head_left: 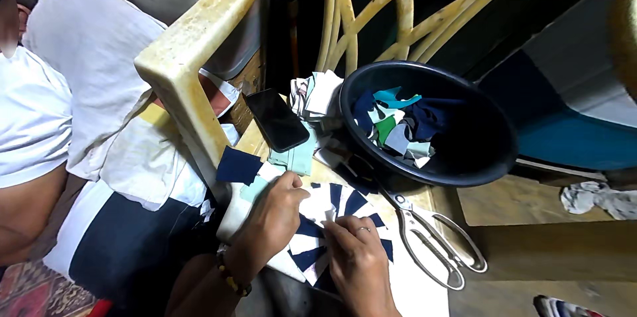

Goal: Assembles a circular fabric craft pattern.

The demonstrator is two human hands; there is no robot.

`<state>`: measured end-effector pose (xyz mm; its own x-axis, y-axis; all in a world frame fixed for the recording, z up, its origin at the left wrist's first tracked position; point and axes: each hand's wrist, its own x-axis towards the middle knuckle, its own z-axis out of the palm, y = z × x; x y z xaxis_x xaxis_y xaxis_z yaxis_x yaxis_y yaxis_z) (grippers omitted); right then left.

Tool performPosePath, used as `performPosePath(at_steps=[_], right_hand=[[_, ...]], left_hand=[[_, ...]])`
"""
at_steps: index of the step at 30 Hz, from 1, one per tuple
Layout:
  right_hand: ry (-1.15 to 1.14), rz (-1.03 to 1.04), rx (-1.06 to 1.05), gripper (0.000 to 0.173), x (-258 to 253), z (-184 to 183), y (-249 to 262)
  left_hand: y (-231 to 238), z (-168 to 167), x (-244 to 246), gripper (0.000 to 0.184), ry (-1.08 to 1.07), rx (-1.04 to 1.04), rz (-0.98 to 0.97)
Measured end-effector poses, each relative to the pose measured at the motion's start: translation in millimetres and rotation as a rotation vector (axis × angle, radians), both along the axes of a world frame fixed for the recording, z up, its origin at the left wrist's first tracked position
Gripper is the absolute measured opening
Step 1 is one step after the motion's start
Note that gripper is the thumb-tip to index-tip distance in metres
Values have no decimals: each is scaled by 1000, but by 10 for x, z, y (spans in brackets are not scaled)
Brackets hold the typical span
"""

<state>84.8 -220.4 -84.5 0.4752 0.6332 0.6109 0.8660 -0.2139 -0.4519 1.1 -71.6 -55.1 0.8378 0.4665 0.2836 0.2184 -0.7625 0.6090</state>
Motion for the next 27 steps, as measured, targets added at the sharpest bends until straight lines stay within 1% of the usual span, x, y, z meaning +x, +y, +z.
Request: performPosePath(at_steps=[6,10,13,16,21,27], right_hand=[[-4,1,-15,20,4,-14,-3],[-7,-5,-18,21,-2,-19,-5],[-9,0,-16,20,1,-20,-13],[-7,5,-16,20,0,-18,-17],[6,7,-13,20,2,-1,-28],[11,0,-12,22,14,3,-35]], left_hand=[[-9,12,13,25,23,20,9],[23,31,15,20,1,-22,31],[71,21,13,19,-108,-38,111],[91,14,24,18,-230,13,177],[105,-13,27,22,-285,63,44],[137,-24,31,25,-301,54,5]])
